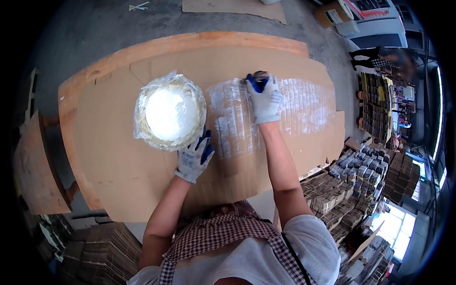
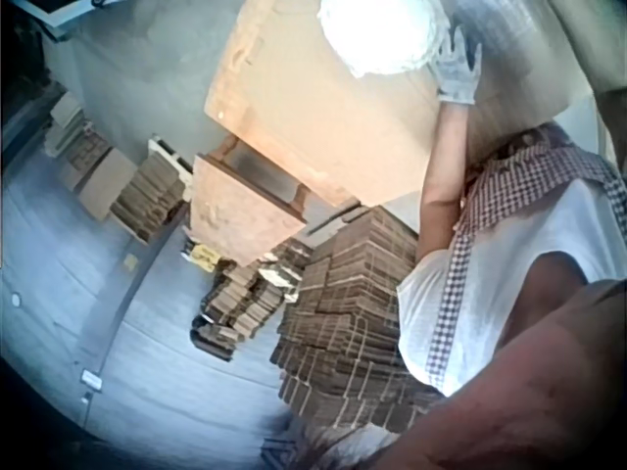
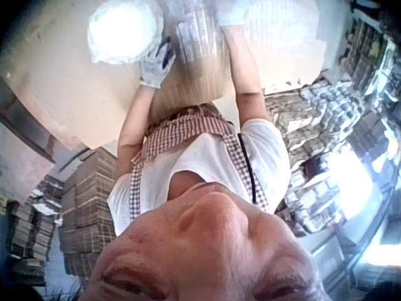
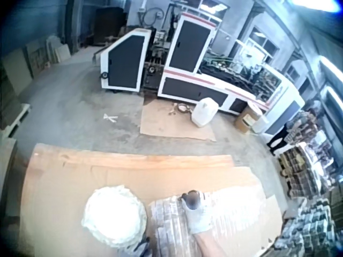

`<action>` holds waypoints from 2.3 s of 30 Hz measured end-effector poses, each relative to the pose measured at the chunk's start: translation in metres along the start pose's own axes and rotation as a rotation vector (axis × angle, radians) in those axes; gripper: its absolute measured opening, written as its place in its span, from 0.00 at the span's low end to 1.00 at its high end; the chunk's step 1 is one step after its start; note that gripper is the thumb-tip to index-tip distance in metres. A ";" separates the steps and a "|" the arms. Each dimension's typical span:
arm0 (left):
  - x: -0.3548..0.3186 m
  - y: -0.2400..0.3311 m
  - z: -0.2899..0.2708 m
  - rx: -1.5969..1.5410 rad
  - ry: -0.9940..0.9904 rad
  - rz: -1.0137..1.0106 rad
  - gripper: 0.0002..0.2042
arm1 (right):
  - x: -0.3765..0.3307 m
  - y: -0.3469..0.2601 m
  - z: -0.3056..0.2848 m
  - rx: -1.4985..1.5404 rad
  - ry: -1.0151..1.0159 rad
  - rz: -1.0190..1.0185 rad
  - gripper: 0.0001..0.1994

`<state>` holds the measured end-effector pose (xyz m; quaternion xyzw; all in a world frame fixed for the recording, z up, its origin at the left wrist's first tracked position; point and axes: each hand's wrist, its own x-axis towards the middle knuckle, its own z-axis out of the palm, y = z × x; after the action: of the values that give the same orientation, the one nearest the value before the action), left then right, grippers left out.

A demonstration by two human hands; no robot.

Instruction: The person applies a white adhesive to a large flat cardboard sheet using a cloth applicator. After spreading the glue, the person picks up a stack of cardboard pieces and places them onto the glued surface, pressing them down to adhere.

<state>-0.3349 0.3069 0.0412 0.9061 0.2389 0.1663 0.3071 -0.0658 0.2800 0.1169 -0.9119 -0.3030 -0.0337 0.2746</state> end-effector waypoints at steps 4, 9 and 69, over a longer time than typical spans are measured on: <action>0.001 0.002 0.000 -0.005 0.018 0.017 0.21 | 0.013 0.046 -0.019 -0.041 0.104 0.030 0.14; 0.001 0.001 -0.003 0.016 -0.001 0.011 0.20 | -0.035 -0.003 -0.030 0.175 -0.257 -0.059 0.19; -0.004 -0.003 -0.001 0.002 -0.097 -0.028 0.23 | -0.035 -0.063 -0.011 0.202 -0.469 -0.124 0.18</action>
<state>-0.3399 0.3070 0.0400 0.9100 0.2367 0.1174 0.3195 -0.1287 0.2977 0.1488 -0.8424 -0.4158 0.1924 0.2837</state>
